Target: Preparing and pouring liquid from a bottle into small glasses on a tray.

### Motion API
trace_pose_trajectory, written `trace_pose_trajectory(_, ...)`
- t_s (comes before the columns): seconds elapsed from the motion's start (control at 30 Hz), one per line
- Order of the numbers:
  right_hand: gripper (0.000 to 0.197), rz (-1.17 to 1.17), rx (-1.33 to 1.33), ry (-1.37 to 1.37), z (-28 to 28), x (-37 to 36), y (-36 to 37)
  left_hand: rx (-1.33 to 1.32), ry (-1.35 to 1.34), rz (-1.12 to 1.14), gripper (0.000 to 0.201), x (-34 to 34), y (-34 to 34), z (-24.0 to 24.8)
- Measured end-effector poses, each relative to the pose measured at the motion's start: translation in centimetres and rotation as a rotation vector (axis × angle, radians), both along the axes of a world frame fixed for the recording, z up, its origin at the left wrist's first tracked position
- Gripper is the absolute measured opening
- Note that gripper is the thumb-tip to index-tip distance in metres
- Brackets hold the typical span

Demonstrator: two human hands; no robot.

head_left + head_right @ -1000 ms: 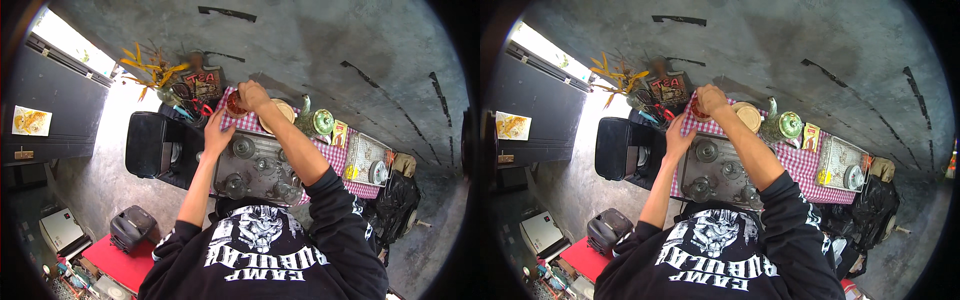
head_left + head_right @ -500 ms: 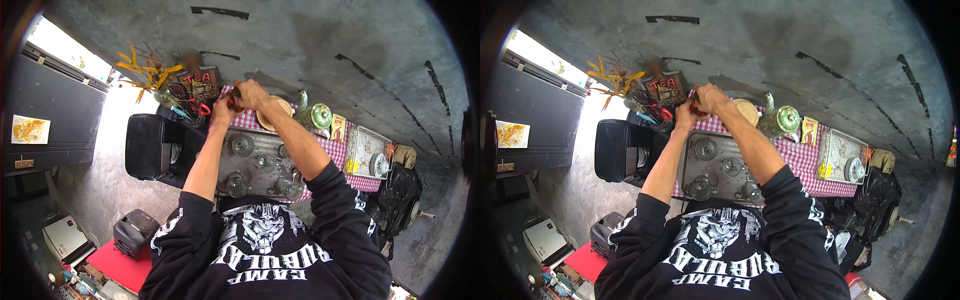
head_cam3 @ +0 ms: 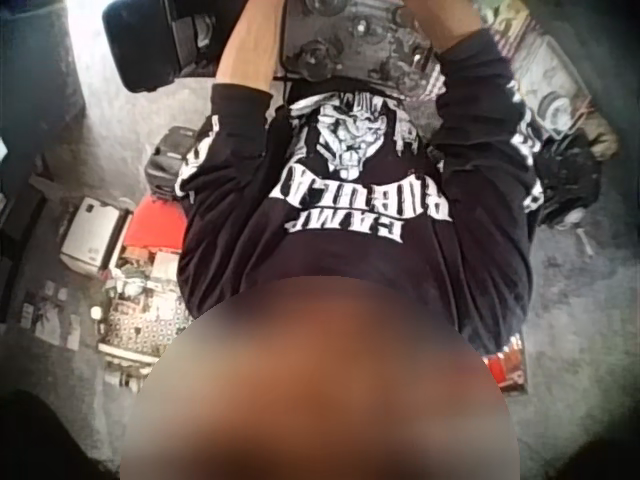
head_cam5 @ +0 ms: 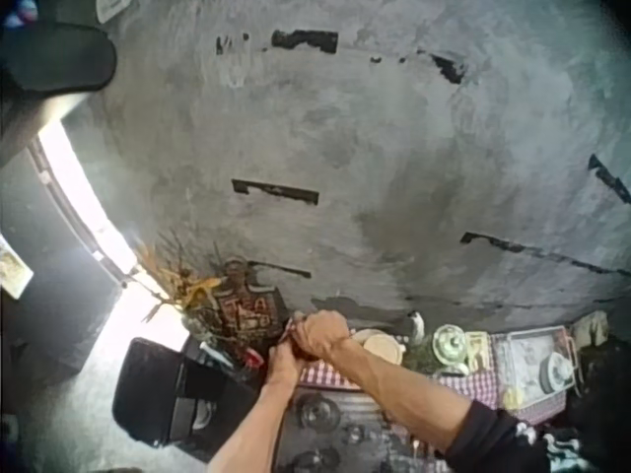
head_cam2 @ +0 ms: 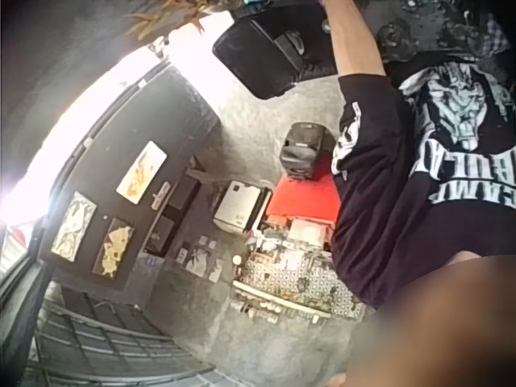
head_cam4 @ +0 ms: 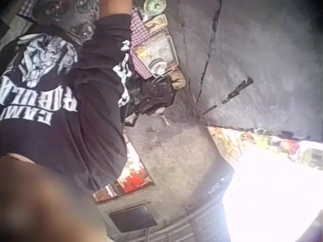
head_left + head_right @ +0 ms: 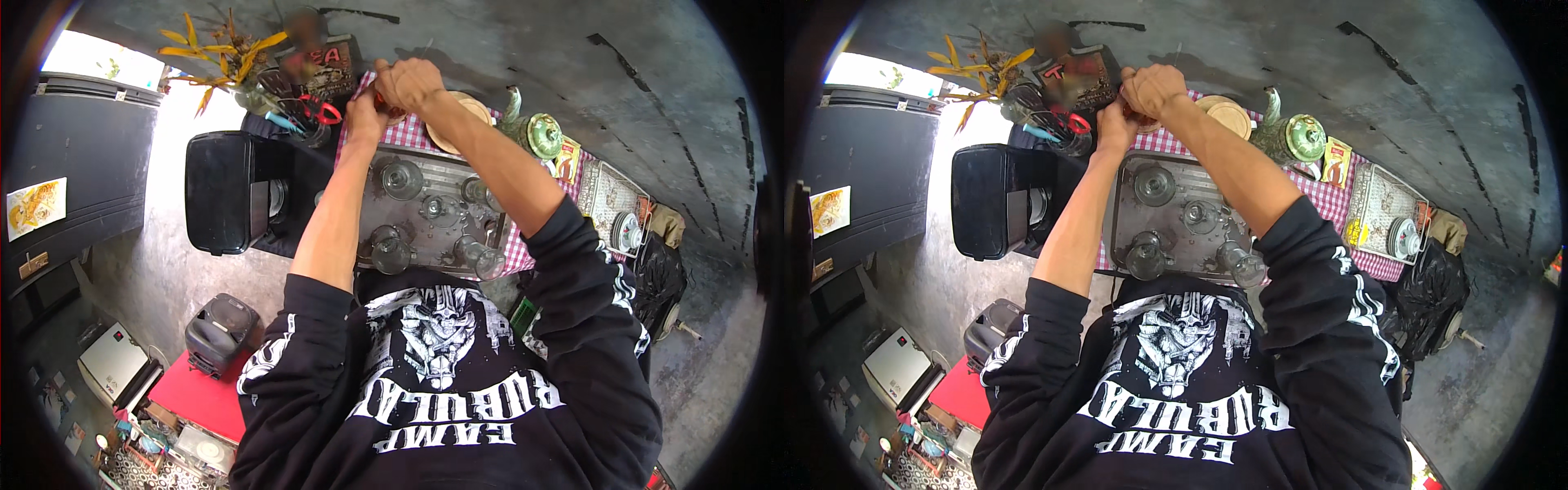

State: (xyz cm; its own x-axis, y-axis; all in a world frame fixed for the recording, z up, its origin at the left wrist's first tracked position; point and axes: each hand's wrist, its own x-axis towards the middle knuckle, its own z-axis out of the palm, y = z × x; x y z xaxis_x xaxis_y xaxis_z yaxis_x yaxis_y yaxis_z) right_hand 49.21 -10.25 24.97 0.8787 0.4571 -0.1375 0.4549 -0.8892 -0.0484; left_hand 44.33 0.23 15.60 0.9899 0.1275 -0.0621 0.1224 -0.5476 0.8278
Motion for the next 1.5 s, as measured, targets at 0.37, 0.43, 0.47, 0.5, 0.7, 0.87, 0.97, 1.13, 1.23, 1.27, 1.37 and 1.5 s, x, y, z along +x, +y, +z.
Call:
trace_pose_trajectory(0.37,0.028,0.234,-0.076,0.131,1.0,1.6,-1.1,-0.080,-0.032,-0.022,0.045,-0.3,-0.3,1.1)
trace_pose_trajectory(0.43,0.027,0.284,-0.127,0.112,0.7,1.6,-1.7,-0.156,-0.058,-0.031,0.046,-0.7,-0.8,1.0)
trace_pose_trajectory(0.47,0.027,0.351,-0.175,0.102,0.7,1.6,-1.1,-0.228,-0.076,-0.024,0.047,-0.9,-0.2,0.5)
trace_pose_trajectory(0.5,0.026,0.416,-0.164,0.084,0.8,1.5,-0.8,-0.087,-0.118,-0.012,0.048,-0.8,0.3,-1.1)
trace_pose_trajectory(0.7,0.029,0.524,-0.269,0.084,1.1,2.3,-1.9,-0.084,-0.063,-0.040,0.050,-0.7,-0.6,-0.6)
trace_pose_trajectory(0.87,0.034,0.230,-0.201,0.035,1.9,0.3,-0.2,-0.075,-0.105,-0.014,0.046,-0.6,0.1,0.1)
trace_pose_trajectory(0.97,0.032,-0.044,-0.180,0.039,1.1,0.4,0.7,-0.086,-0.121,-0.023,0.045,-0.6,-0.2,0.6)
trace_pose_trajectory(1.13,0.032,-0.049,-0.088,0.019,-0.8,1.0,0.6,-0.134,-0.135,-0.039,0.047,-0.7,-0.1,0.8)
trace_pose_trajectory(1.23,0.030,0.074,-0.032,0.021,-0.5,1.0,0.0,-0.102,-0.145,-0.037,0.051,-0.5,0.2,0.1)
trace_pose_trajectory(1.27,0.029,0.151,-0.016,0.007,-0.5,1.1,-0.3,-0.090,-0.135,-0.034,0.051,-0.5,0.1,0.0)
trace_pose_trajectory(1.37,0.026,0.253,-0.124,-0.001,-0.2,1.6,-0.7,-0.048,-0.116,-0.032,0.050,-0.4,-0.2,0.1)
trace_pose_trajectory(1.5,0.037,0.400,-0.161,0.025,0.5,1.7,-0.9,-0.038,-0.115,-0.018,0.049,-0.8,0.1,-0.3)
